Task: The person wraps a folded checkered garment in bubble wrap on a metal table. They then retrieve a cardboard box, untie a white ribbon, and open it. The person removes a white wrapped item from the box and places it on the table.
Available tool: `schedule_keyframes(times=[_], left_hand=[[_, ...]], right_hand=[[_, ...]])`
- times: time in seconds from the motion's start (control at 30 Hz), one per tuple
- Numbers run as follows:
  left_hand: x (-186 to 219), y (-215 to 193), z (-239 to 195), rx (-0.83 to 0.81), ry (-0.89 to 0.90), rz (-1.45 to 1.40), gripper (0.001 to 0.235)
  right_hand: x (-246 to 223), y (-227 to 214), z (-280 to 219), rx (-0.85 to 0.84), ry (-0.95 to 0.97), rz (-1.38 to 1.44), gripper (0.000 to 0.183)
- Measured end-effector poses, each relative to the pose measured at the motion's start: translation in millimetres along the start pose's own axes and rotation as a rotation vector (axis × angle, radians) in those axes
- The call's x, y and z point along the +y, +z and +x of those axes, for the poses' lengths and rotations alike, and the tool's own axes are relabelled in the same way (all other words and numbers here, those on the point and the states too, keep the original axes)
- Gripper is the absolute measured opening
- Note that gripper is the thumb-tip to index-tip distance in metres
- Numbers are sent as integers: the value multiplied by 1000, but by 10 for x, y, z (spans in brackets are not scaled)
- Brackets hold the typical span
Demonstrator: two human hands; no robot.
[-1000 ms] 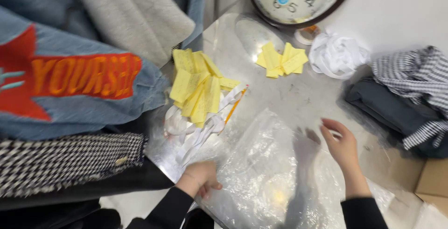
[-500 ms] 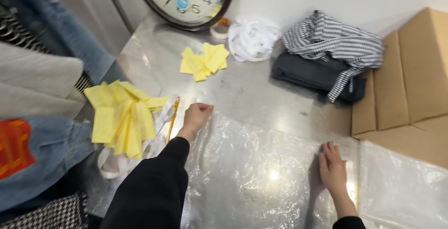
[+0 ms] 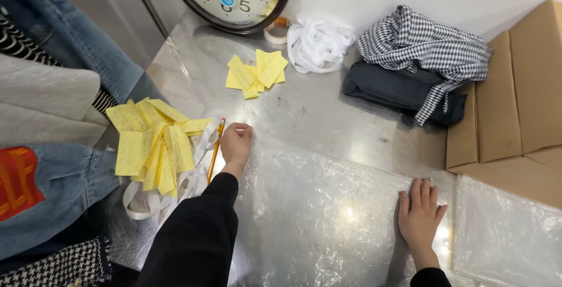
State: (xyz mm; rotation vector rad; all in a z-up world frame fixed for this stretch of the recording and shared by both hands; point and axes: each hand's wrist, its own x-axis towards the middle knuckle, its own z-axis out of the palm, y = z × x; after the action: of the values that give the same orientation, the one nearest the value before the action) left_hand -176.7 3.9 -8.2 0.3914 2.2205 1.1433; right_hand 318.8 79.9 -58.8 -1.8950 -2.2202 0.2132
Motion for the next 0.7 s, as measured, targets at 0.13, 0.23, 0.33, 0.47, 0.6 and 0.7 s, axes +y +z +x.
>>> schedule_keyframes(times=[0.13, 0.23, 0.33, 0.47, 0.6, 0.7], left_hand=[[-48, -53, 6, 144, 213, 150, 16], [-154, 408, -208, 13, 507, 237, 36], [-296, 922, -789, -196, 841, 520, 54], [-326, 1139, -1094, -397, 934, 1023, 70], [-421, 707, -728, -130, 977, 804, 73], [-294, 195, -588, -274, 678, 1008, 77]], right_hand=[[45, -9, 4, 2, 29, -11, 66], [17, 21, 10, 40, 22, -7, 66], [-54, -21, -13, 47, 28, 5, 67], [-29, 19, -19, 151, -58, -38, 65], [-12, -17, -26, 88, -3, -1, 66], [-29, -19, -12, 64, 22, 1, 67]])
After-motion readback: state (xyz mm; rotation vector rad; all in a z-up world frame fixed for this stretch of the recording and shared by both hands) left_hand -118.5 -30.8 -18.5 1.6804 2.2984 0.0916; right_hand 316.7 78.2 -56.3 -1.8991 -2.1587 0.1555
